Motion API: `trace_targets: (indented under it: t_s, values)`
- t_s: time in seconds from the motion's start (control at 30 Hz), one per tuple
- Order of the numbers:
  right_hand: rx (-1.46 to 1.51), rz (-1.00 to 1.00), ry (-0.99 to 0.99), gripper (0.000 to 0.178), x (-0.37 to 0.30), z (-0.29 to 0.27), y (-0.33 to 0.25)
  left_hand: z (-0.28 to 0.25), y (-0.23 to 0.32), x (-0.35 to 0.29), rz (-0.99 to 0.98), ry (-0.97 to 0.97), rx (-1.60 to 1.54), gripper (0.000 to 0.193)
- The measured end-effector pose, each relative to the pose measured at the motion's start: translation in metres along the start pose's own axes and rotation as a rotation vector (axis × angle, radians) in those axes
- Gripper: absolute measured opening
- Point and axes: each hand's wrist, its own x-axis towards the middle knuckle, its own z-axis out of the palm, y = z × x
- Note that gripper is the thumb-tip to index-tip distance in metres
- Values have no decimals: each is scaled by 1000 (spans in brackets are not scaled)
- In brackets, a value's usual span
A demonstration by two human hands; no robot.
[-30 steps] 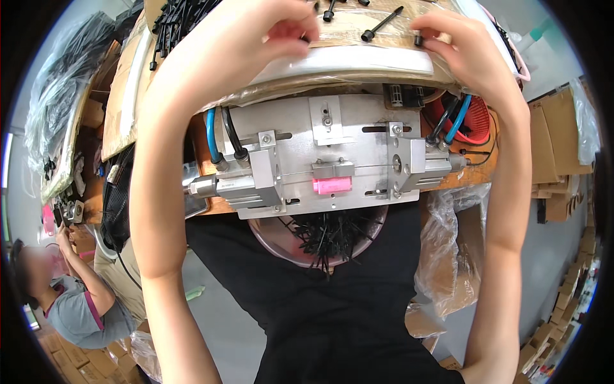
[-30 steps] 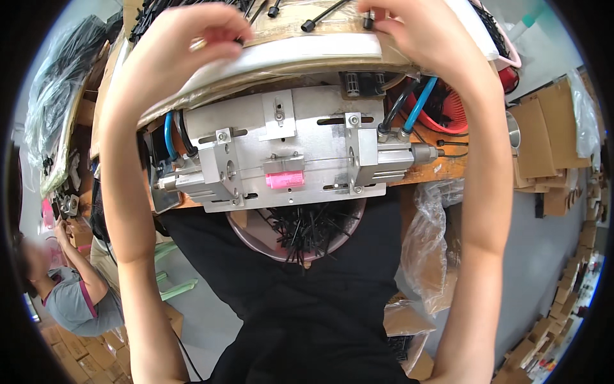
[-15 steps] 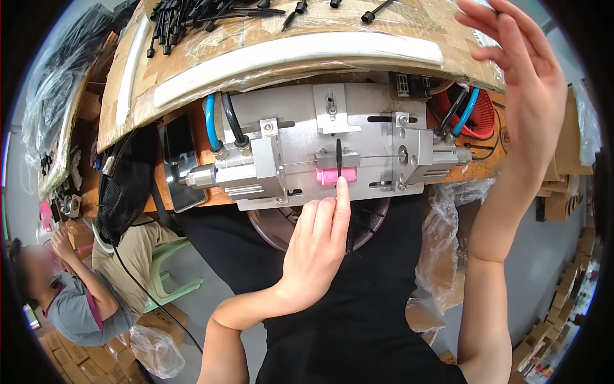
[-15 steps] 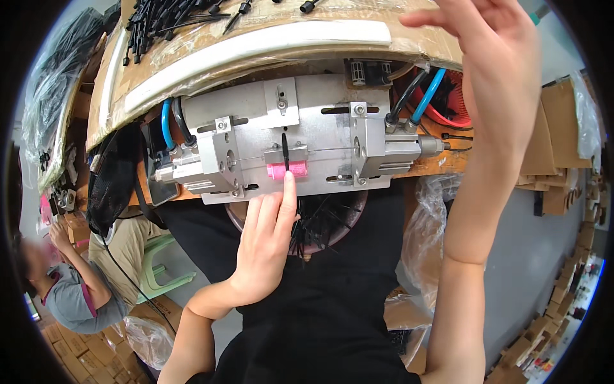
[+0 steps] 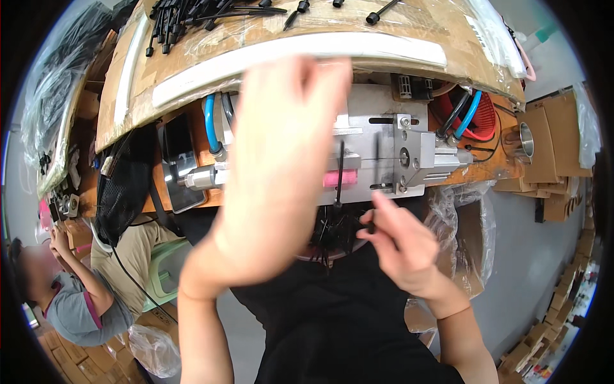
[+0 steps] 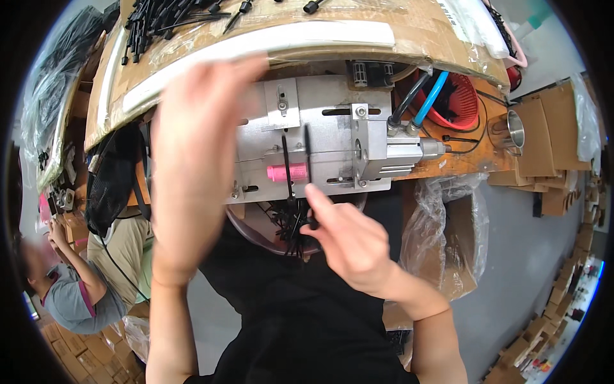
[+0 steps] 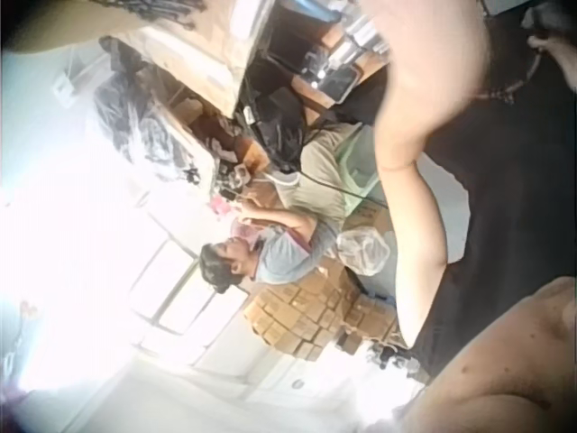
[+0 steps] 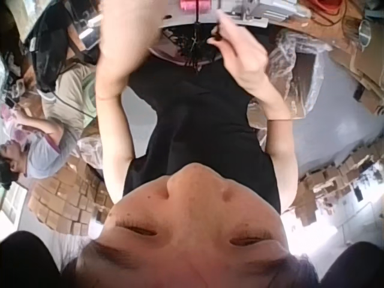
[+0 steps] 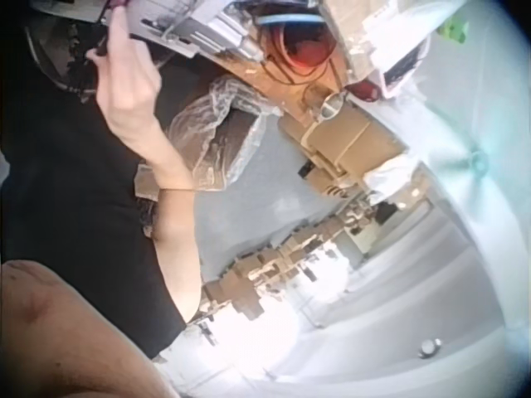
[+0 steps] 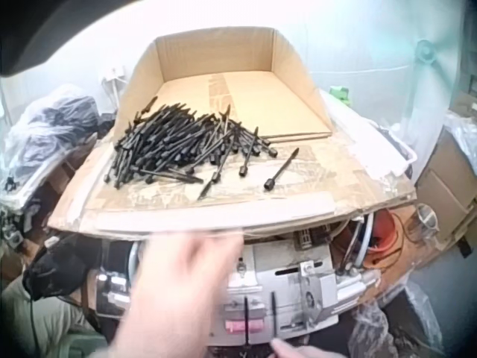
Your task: The person repeatedly picks black cable ties from a pile on a cardboard surface and inserts them into a metal jig with a pink guide. They then press a lever to secure the ties and drop the finished items into a bowl below. The process is repeated continuously throughout the clip.
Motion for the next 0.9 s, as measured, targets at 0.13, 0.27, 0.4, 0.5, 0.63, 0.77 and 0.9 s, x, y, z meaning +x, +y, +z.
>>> trace_targets:
  t_s: [0.13, 0.27, 0.4, 0.5, 0.63, 0.77, 0.9]
  values:
    - [-60, -64, -15, 65, -6, 31, 6, 2, -50, 72, 79, -33, 103, 24]
    - [-106, -57, -49, 65, 0, 42, 13, -11, -48, 108, -266, -412, -56, 16]
    - [-191, -46, -180, 64, 12, 24, 3, -17, -44, 65, 100, 19, -37, 26]
    - [-301, -216, -129, 52, 50, -14, 6, -9, -12, 12, 39, 118, 167, 58]
    - [-771, -447, 85, 33, 166, -48, 36, -5, 39, -84, -67, -112, 268, 68]
    - [-717, -206, -386, 27, 222, -73, 8, 26, 55, -116, -95, -271, 167, 65]
    - [-362, -122, -141, 26, 216, -75, 28, 39, 54, -110, -115, -292, 215, 69]
